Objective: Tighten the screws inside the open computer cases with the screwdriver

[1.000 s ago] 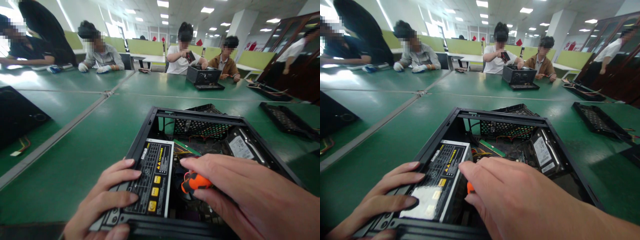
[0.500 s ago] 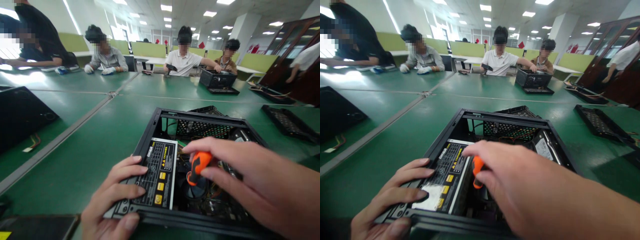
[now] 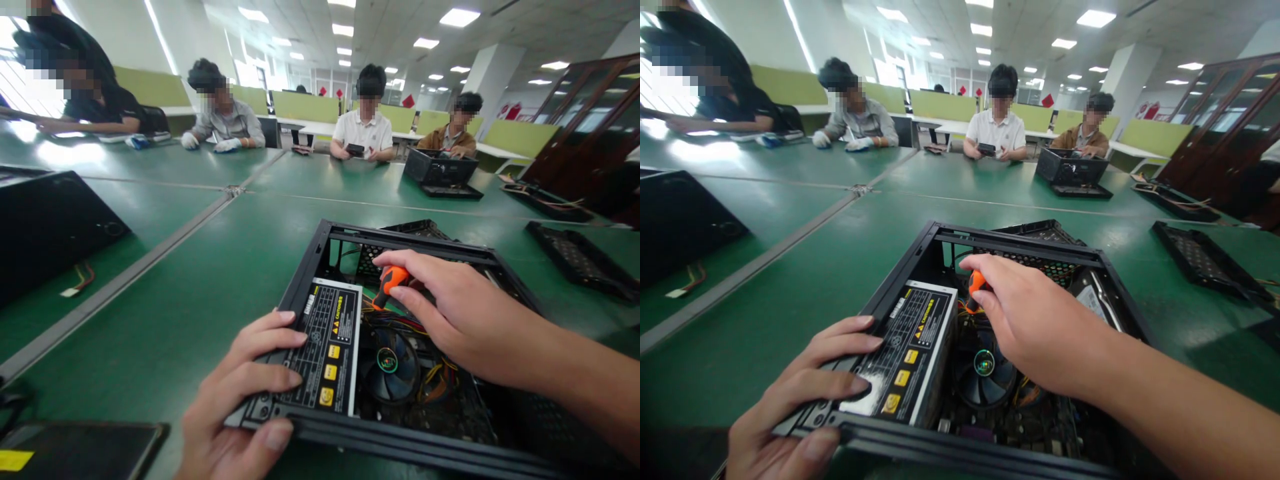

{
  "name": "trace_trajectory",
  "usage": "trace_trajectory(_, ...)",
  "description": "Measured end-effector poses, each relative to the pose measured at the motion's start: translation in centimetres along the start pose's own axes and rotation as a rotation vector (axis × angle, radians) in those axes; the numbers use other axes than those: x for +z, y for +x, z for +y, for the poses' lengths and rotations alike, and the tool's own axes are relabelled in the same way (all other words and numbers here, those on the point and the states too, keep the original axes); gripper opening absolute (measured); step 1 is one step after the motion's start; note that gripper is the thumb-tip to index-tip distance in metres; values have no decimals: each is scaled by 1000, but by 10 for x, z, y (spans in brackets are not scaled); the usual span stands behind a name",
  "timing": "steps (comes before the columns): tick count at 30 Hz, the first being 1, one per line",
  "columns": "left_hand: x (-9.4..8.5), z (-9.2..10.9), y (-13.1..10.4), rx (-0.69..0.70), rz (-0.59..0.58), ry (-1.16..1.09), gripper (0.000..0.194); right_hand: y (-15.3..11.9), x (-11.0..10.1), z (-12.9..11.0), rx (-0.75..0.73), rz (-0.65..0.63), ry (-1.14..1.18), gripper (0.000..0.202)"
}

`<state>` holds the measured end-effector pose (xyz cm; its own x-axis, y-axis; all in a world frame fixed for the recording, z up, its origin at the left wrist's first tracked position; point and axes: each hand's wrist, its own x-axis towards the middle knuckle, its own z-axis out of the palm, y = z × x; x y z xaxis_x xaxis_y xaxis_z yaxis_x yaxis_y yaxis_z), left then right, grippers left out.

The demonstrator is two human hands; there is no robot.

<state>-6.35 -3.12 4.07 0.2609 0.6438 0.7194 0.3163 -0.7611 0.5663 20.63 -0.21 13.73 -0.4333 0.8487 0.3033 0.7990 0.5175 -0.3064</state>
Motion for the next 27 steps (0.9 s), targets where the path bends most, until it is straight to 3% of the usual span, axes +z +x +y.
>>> trace_trajectory(13, -1, 4, -3, -50, 20, -3, 21, -5, 1, 7, -37, -65, 1, 34)
trace_trajectory(19, 0, 1, -3, -6, -12, 8, 20, -6, -1, 3, -42, 28, -9, 33)
trace_trajectory(27, -1, 5, -3, -48, 7, 13, 20, -6, 0, 2, -37, 14, -17, 34)
